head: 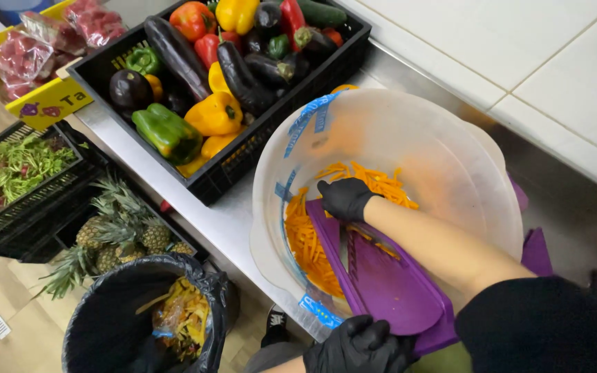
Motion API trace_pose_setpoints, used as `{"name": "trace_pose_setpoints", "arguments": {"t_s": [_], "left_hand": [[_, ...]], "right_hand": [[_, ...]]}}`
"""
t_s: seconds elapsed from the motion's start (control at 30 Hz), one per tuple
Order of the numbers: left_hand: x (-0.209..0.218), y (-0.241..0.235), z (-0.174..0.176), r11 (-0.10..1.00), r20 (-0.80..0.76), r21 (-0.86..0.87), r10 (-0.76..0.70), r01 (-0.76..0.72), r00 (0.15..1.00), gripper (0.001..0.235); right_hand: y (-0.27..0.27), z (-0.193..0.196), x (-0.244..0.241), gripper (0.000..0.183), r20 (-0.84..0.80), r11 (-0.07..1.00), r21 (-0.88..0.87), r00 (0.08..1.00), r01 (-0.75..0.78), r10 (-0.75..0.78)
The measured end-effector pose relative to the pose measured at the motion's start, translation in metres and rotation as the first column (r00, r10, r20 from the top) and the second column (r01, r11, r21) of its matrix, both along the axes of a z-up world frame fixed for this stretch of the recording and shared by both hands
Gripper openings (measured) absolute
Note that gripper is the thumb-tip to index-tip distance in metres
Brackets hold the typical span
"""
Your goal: Using a mandoline slicer to julienne carrots into a large plastic prep bowl.
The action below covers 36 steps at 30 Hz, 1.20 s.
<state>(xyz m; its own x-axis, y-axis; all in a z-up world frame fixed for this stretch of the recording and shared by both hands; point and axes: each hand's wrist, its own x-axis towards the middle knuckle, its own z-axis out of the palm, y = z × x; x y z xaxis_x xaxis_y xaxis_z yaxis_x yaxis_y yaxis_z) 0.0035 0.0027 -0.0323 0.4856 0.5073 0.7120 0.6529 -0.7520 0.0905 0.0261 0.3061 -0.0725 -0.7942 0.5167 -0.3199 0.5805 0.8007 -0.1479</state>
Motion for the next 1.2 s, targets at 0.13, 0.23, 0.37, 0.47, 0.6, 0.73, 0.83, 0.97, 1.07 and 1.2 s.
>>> {"name": "trace_pose_setpoints", "arguments": {"t_s": [0.13,0.23,0.37,0.47,0.6,0.73,0.83,0.97,1.07,1.2], "left_hand": [[-0.001,-0.003,0.003,0.998,-0.089,0.037,0.053,-0.050,0.995,0.023],[-0.007,-0.002,0.024,0.999,-0.062,0.014,0.052,-0.051,0.997,0.026],[-0.006,-0.001,0.031,0.998,-0.002,0.003,0.061,-0.061,0.998,0.038],[-0.003,-0.001,0.020,0.999,-0.020,-0.016,0.047,-0.047,0.999,0.035],[-0.003,0.002,0.024,0.999,0.023,0.010,0.042,-0.042,0.999,0.036],[-0.004,0.003,0.031,0.999,0.036,0.010,0.048,-0.049,0.998,0.031],[-0.004,0.004,0.036,0.997,0.046,0.030,0.066,-0.068,0.997,0.033],[-0.001,0.003,0.027,0.996,0.066,0.047,0.075,-0.078,0.995,0.025],[-0.007,0.002,0.040,0.996,0.049,0.046,0.073,-0.075,0.996,0.022],[-0.003,0.001,0.031,0.998,0.062,0.008,0.054,-0.054,0.997,0.024]], "right_hand": [[0.008,0.004,-0.001,0.031,-0.147,0.999,-0.001,0.989,0.035,-0.034],[-0.015,0.050,0.025,0.033,-0.154,0.987,-0.145,0.983,0.075,-0.097],[-0.041,0.076,0.079,0.042,-0.166,0.934,-0.356,0.986,-0.027,-0.034],[-0.068,0.118,0.098,0.039,-0.055,0.863,-0.488,0.983,0.129,-0.177],[-0.087,0.141,0.106,0.038,-0.109,0.834,-0.547,0.982,0.068,-0.152],[-0.095,0.155,0.103,0.040,-0.136,0.814,-0.581,0.988,-0.017,-0.077],[-0.095,0.158,0.104,0.042,-0.145,0.807,-0.589,0.987,-0.035,-0.063],[-0.089,0.142,0.109,0.041,-0.240,0.845,-0.523,0.971,-0.112,-0.020],[-0.092,0.140,0.108,0.037,-0.330,0.874,-0.460,0.944,-0.156,-0.005],[-0.097,0.134,0.105,0.038,-0.348,0.888,-0.432,0.938,-0.159,-0.001]]}}
